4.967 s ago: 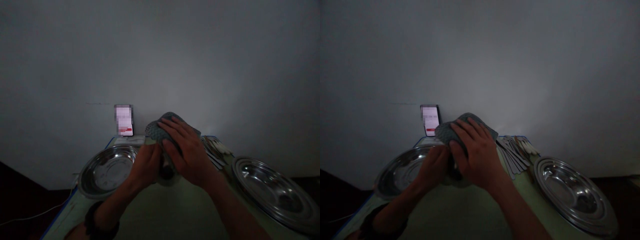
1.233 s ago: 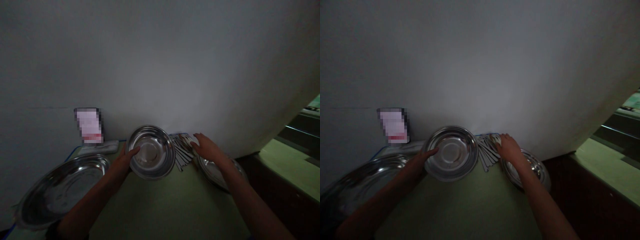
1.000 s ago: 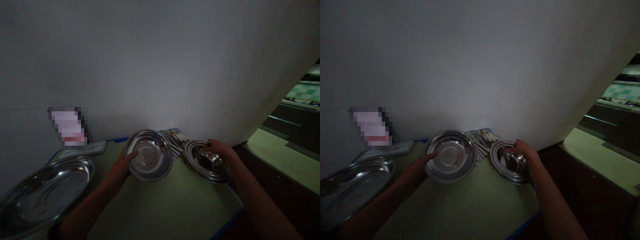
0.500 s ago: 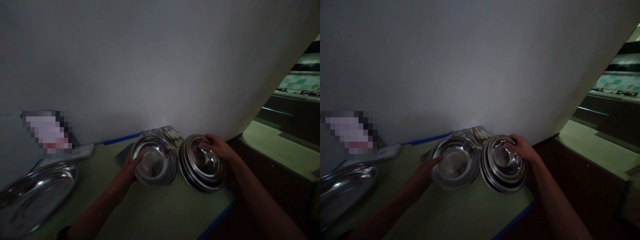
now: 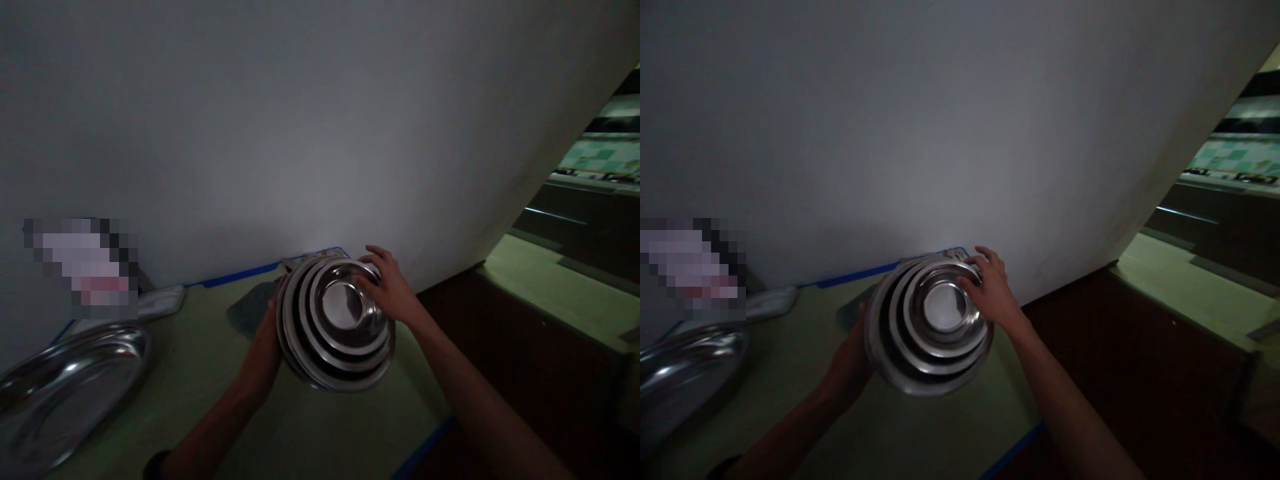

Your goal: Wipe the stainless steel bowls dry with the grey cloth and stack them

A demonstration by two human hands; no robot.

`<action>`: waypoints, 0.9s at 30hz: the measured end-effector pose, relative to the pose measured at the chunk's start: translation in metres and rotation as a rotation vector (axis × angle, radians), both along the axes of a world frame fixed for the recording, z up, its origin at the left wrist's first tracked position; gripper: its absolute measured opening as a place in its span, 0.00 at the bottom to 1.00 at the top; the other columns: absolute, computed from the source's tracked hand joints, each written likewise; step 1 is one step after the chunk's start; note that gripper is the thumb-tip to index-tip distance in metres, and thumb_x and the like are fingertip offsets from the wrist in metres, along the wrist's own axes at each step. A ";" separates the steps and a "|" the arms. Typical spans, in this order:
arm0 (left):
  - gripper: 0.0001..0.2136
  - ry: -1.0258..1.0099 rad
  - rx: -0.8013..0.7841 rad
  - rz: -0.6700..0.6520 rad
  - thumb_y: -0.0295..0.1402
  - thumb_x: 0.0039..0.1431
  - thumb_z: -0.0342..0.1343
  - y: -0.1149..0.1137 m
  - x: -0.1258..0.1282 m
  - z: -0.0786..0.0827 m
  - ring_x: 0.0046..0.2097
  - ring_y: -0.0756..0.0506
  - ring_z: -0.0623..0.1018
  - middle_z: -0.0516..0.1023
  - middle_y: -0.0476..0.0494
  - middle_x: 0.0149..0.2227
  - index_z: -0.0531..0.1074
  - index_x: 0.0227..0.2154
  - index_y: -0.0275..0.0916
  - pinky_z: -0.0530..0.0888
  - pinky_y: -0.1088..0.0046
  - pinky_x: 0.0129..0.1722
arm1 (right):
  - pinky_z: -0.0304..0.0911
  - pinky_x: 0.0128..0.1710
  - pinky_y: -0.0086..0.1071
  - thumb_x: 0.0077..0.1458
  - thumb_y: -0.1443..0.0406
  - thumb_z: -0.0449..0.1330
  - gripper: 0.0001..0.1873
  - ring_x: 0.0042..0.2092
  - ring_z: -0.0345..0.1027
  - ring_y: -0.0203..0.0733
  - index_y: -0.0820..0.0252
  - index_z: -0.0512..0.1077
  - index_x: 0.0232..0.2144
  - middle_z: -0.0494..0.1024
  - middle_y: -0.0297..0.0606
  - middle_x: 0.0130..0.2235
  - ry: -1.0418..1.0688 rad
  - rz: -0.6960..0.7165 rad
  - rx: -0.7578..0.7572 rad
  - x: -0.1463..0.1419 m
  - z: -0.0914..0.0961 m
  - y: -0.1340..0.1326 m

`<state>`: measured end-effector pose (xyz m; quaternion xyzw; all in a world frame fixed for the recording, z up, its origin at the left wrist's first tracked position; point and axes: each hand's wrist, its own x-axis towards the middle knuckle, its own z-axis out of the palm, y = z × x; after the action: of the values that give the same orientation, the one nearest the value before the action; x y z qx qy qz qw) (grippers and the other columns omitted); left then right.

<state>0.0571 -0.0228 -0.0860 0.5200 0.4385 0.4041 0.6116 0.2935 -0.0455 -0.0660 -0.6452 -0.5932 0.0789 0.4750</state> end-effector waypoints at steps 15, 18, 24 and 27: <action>0.28 0.150 0.098 -0.499 0.57 0.59 0.45 -0.002 0.072 0.027 0.34 0.41 0.80 0.82 0.35 0.37 0.77 0.42 0.37 0.75 0.69 0.27 | 0.69 0.34 0.35 0.49 0.59 0.60 0.13 0.36 0.75 0.47 0.59 0.76 0.36 0.82 0.39 0.35 0.121 -0.019 -0.357 0.085 0.010 -0.030; 0.30 0.514 0.305 -0.562 0.55 0.60 0.43 0.009 0.087 0.030 0.18 0.45 0.73 0.76 0.37 0.19 0.73 0.17 0.37 0.68 0.72 0.19 | 0.69 0.31 0.34 0.48 0.61 0.60 0.13 0.34 0.74 0.46 0.61 0.76 0.35 0.82 0.40 0.34 0.064 -0.130 -0.367 0.105 0.001 -0.040; 0.23 0.668 0.548 -0.352 0.50 0.56 0.54 0.020 0.097 0.018 0.33 0.37 0.78 0.70 0.41 0.18 0.62 0.12 0.43 0.70 0.61 0.43 | 0.67 0.30 0.30 0.51 0.62 0.58 0.10 0.32 0.74 0.42 0.62 0.76 0.33 0.82 0.39 0.31 -0.016 -0.214 -0.413 0.109 -0.027 -0.035; 0.21 0.733 0.612 -0.253 0.50 0.53 0.56 0.022 0.084 0.011 0.38 0.34 0.78 0.71 0.41 0.19 0.60 0.13 0.43 0.68 0.57 0.48 | 0.68 0.32 0.31 0.52 0.63 0.57 0.10 0.34 0.75 0.44 0.63 0.76 0.33 0.82 0.41 0.32 -0.060 -0.241 -0.432 0.104 -0.036 -0.027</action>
<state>0.1412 -0.0003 -0.0748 0.8329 0.4195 0.2275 0.2803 0.3976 -0.0727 -0.1016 -0.7998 -0.4955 0.1274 0.3141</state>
